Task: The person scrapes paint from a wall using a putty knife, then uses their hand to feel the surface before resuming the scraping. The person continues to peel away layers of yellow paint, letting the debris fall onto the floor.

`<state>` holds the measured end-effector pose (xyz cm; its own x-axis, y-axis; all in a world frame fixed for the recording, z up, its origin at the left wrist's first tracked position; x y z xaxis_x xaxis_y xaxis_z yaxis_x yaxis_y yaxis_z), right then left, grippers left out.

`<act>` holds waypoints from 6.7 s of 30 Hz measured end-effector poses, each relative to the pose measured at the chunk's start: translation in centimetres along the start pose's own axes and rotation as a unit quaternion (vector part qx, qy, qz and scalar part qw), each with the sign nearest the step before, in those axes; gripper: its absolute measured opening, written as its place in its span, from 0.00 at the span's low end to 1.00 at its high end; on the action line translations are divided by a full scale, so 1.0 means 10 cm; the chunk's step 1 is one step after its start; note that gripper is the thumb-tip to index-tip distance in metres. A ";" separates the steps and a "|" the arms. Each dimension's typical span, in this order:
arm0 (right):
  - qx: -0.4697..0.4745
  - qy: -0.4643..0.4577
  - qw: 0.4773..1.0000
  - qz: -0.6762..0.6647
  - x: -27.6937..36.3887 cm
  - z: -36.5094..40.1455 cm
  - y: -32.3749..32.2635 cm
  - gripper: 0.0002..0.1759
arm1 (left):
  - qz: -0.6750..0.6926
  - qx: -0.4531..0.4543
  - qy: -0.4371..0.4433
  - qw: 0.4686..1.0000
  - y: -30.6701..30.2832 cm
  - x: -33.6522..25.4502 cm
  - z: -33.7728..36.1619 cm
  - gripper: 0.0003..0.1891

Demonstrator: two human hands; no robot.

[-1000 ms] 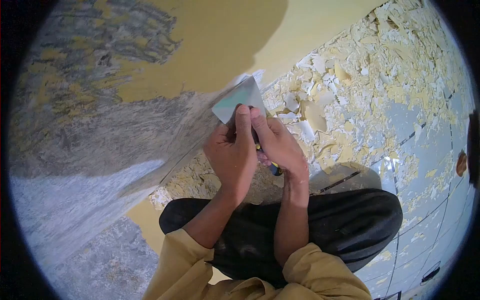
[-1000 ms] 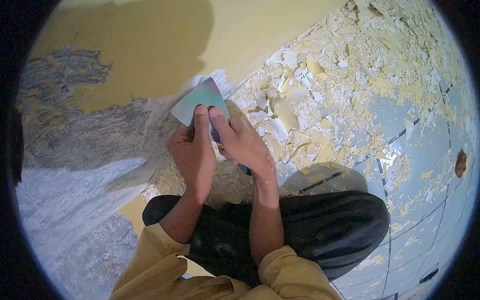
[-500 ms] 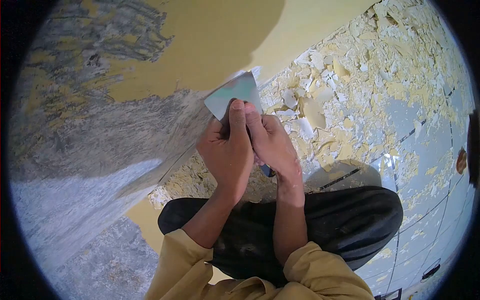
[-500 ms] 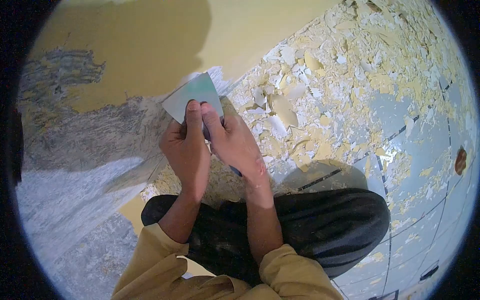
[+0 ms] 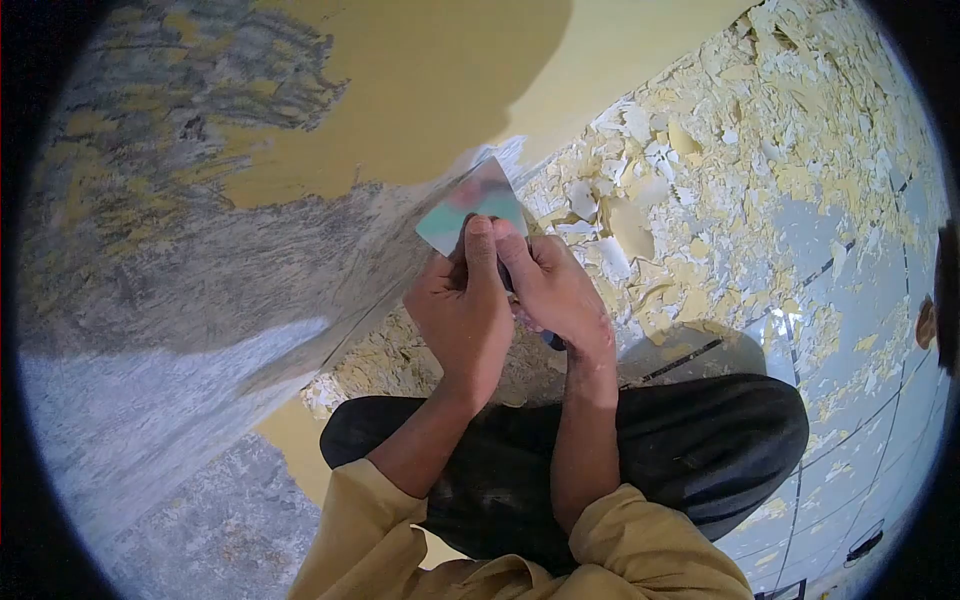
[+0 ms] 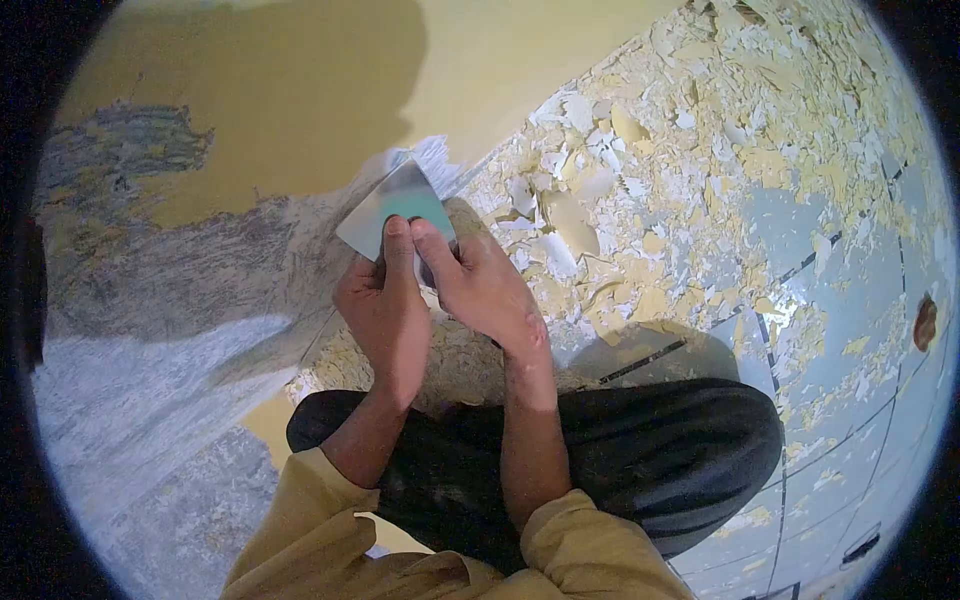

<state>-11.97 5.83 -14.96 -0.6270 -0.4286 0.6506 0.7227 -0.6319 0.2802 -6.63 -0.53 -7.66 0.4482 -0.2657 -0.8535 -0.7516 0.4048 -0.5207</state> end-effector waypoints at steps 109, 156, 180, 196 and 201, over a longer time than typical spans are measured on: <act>-0.002 0.020 0.972 -0.236 0.08 -0.03 0.24 0.31 | -0.165 0.051 0.223 0.959 0.09 -0.17 -0.30 0.19; 0.094 0.085 0.958 -0.256 0.00 0.06 0.17 0.32 | -0.125 0.083 0.100 0.984 0.04 -0.15 -0.18 0.13; 0.069 0.048 0.944 -0.319 0.11 0.05 0.20 0.28 | -0.182 0.108 0.140 0.967 0.04 -0.12 -0.29 0.19; 0.081 0.076 0.969 -0.223 -0.03 0.01 0.09 0.32 | -0.114 0.106 0.118 0.981 0.05 -0.15 -0.19 0.13; 0.050 0.058 0.981 -0.176 0.02 0.03 0.04 0.33 | -0.090 0.093 0.127 0.983 0.06 -0.14 -0.19 0.13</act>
<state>-11.71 5.73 -14.51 -0.8680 -0.2689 0.4174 0.4759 -0.6905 0.5448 -8.67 -1.60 -6.76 0.4138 -0.5477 -0.7271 -0.5592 0.4773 -0.6778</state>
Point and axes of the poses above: each hand's wrist, its own z-axis away from the middle knuckle, its own y-axis out of the palm, x = y × z, the point moved 4 cm from there along -z, towards the middle knuckle, and after that the axes turned 12 degrees about y, right-handed, at the moved point
